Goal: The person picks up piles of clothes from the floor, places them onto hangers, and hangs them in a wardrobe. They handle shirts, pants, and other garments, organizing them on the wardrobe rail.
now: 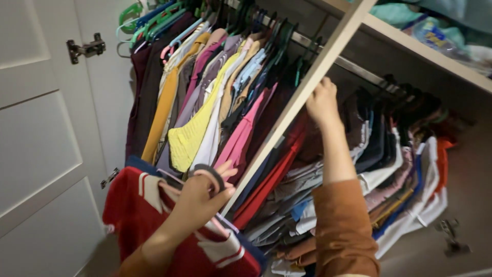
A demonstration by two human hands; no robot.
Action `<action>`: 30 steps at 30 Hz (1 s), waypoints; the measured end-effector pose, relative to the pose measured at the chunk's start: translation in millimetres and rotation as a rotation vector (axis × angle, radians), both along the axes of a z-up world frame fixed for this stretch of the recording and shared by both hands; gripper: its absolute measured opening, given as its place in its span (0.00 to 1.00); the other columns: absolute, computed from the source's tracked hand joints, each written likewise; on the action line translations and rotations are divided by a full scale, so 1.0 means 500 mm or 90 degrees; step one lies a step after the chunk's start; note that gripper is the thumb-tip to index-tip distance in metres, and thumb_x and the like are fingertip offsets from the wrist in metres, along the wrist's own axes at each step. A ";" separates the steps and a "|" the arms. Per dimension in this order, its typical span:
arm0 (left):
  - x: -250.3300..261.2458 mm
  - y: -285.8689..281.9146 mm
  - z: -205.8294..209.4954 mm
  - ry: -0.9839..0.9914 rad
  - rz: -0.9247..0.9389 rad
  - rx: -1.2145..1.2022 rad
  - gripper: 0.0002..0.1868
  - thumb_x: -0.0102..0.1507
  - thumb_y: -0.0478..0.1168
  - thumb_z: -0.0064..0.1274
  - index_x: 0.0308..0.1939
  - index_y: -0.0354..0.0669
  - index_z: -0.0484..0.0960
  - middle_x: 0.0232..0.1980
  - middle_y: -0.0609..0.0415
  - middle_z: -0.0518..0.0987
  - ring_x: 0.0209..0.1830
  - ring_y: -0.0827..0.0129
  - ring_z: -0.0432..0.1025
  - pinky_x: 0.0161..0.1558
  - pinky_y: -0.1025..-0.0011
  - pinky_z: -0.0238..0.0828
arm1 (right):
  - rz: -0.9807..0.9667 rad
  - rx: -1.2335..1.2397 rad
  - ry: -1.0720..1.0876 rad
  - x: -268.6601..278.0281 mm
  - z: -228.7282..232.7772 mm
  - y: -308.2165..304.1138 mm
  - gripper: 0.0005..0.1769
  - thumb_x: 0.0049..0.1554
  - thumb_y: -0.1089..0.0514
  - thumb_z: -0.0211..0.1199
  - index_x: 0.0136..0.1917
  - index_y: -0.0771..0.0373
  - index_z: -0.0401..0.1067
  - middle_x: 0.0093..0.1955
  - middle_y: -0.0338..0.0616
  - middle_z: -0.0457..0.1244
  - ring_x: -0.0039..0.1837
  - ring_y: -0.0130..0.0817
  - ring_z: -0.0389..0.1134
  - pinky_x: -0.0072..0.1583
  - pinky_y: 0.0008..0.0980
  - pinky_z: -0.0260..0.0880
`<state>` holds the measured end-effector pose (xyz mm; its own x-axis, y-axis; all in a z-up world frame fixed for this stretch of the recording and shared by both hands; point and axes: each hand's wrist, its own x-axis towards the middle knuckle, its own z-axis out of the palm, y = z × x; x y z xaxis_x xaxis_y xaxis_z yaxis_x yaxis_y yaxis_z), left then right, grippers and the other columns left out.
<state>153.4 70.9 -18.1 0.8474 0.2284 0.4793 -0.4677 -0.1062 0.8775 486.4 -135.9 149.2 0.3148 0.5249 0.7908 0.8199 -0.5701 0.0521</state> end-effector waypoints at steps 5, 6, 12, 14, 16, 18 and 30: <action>0.035 0.022 0.033 -0.003 0.042 0.118 0.14 0.59 0.37 0.61 0.27 0.30 0.75 0.62 0.42 0.83 0.51 0.59 0.81 0.45 0.66 0.75 | -0.168 -0.090 0.183 0.105 -0.003 0.034 0.21 0.57 0.48 0.69 0.59 0.60 0.79 0.61 0.61 0.67 0.66 0.59 0.65 0.64 0.51 0.65; 0.042 0.024 0.039 -0.001 0.033 0.106 0.14 0.59 0.38 0.61 0.26 0.30 0.74 0.62 0.42 0.83 0.51 0.59 0.82 0.45 0.66 0.76 | -0.182 -0.072 0.238 0.118 0.001 0.036 0.26 0.53 0.47 0.71 0.61 0.62 0.77 0.62 0.62 0.67 0.66 0.56 0.67 0.65 0.47 0.66; 0.055 0.020 0.057 -0.068 0.017 0.073 0.14 0.60 0.38 0.59 0.26 0.30 0.74 0.61 0.37 0.81 0.58 0.57 0.80 0.50 0.66 0.76 | -0.060 -0.029 0.233 0.131 -0.017 0.033 0.45 0.50 0.45 0.74 0.75 0.64 0.64 0.68 0.65 0.63 0.71 0.54 0.64 0.69 0.43 0.64; 0.062 0.016 0.057 -0.104 0.036 0.127 0.13 0.61 0.38 0.59 0.28 0.31 0.75 0.60 0.36 0.82 0.60 0.56 0.79 0.54 0.65 0.73 | -0.038 0.026 0.274 0.122 -0.022 0.012 0.47 0.48 0.44 0.74 0.75 0.63 0.63 0.68 0.63 0.64 0.72 0.52 0.65 0.70 0.41 0.63; 0.072 0.009 0.061 -0.123 0.043 0.170 0.11 0.61 0.37 0.58 0.30 0.31 0.78 0.61 0.35 0.81 0.61 0.54 0.77 0.57 0.64 0.71 | -0.087 0.108 0.373 0.109 -0.036 -0.002 0.50 0.42 0.42 0.76 0.73 0.60 0.64 0.65 0.58 0.66 0.70 0.48 0.66 0.69 0.40 0.63; 0.081 -0.006 0.065 -0.097 0.039 0.170 0.10 0.60 0.37 0.58 0.32 0.31 0.79 0.61 0.36 0.81 0.59 0.55 0.78 0.56 0.65 0.71 | -0.065 0.158 0.397 0.103 -0.051 -0.008 0.57 0.43 0.42 0.77 0.78 0.58 0.53 0.66 0.60 0.63 0.69 0.49 0.63 0.68 0.39 0.61; 0.074 -0.077 0.074 -0.018 -0.110 0.134 0.21 0.64 0.37 0.55 0.58 0.31 0.70 0.71 0.37 0.76 0.59 0.59 0.80 0.56 0.68 0.72 | 0.306 0.299 0.599 0.133 -0.124 -0.032 0.33 0.70 0.45 0.57 0.81 0.65 0.59 0.84 0.51 0.54 0.83 0.34 0.54 0.80 0.30 0.49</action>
<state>190.5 32.3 18.8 0.8510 -0.0260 0.5245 -0.5184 -0.2014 0.8311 553.1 -151.8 87.2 0.7300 0.4673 0.4987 0.5596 0.0101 -0.8287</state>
